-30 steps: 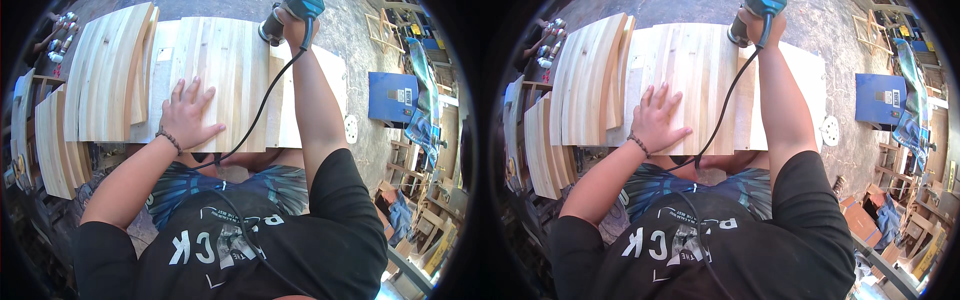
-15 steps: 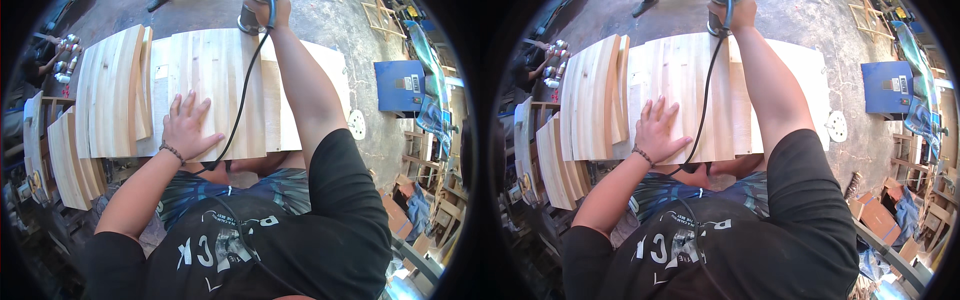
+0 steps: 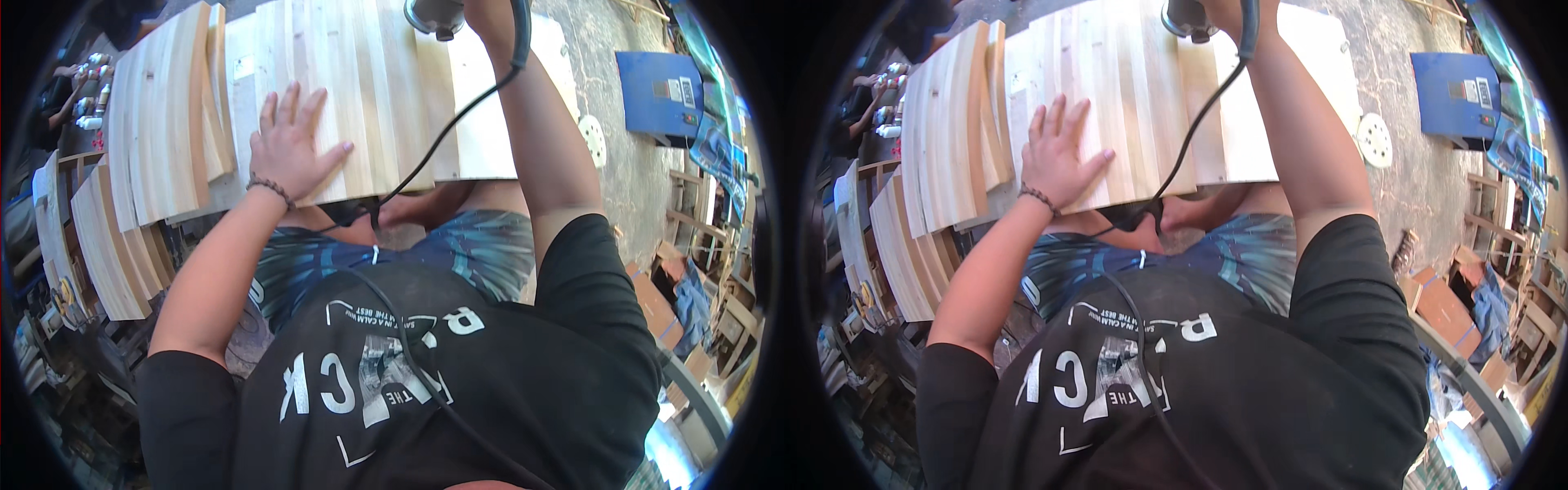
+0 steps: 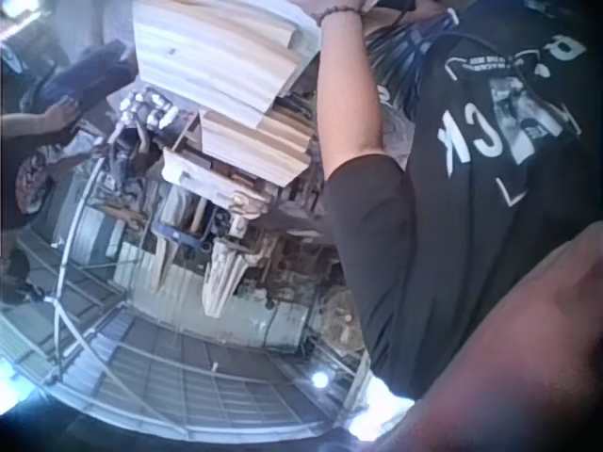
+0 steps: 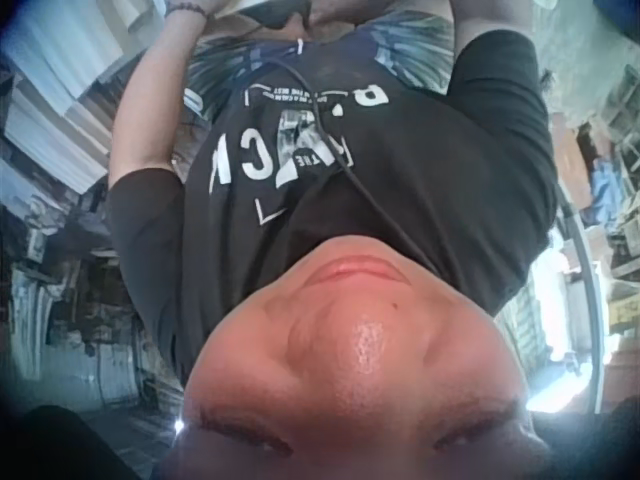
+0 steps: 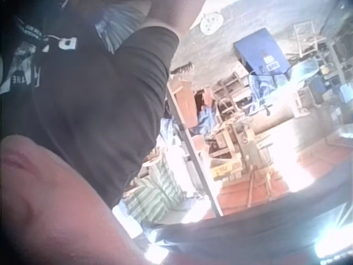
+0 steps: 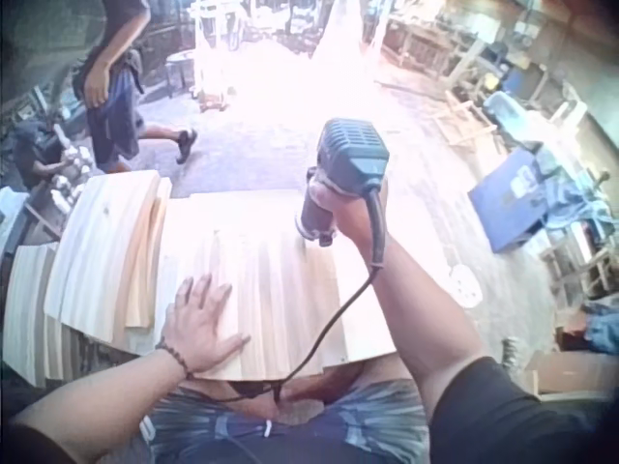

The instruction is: Use a handheld router to shape and smooth the edges of several wooden boards.

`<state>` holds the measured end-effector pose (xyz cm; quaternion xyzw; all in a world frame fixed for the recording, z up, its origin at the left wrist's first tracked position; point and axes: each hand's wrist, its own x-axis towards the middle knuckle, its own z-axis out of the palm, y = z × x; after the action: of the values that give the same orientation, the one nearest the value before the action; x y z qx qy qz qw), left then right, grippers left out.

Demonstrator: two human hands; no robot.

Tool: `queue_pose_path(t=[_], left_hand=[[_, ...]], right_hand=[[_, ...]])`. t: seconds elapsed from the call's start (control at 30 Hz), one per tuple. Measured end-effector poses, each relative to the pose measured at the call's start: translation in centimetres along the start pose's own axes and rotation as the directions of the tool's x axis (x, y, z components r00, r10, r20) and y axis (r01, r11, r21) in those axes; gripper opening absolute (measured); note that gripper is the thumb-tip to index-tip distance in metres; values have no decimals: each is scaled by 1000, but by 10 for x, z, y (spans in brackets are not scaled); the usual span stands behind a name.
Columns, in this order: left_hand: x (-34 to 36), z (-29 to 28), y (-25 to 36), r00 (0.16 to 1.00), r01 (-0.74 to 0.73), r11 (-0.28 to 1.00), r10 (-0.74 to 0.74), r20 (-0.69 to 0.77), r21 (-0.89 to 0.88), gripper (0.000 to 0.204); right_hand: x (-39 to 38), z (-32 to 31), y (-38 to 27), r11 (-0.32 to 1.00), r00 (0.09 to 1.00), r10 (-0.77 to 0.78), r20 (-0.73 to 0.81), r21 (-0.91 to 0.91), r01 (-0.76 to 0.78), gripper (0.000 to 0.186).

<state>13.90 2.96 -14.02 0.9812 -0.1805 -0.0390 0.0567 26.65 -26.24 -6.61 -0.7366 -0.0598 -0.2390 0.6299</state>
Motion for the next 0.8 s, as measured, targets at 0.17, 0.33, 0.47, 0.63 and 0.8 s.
queue_pose_path(t=[0.17, 0.33, 0.47, 0.63, 0.8], left_hand=[[1, 3, -1, 999, -3, 999, 5, -49, 39, 85], [0, 9, -2, 996, -7, 998, 13, -88, 61, 81], [0, 10, -2, 996, 3, 998, 2, -89, 56, 79], [2, 10, -2, 994, -2, 999, 8, -107, 53, 79], [2, 10, -1, 995, 6, 998, 1, -98, 68, 79]], right_hand=[[-77, -24, -3, 965, 905, 191, 381, 96, -244, 20], [-136, -44, 11, 949, 983, -49, 175, -299, 101, 45], [-153, -45, -5, 831, 983, -86, 164, -532, 161, 51], [-167, -46, -2, 865, 983, -76, 166, -480, 147, 51], [-173, -35, -2, 892, 991, -72, 111, -437, 114, 51]])
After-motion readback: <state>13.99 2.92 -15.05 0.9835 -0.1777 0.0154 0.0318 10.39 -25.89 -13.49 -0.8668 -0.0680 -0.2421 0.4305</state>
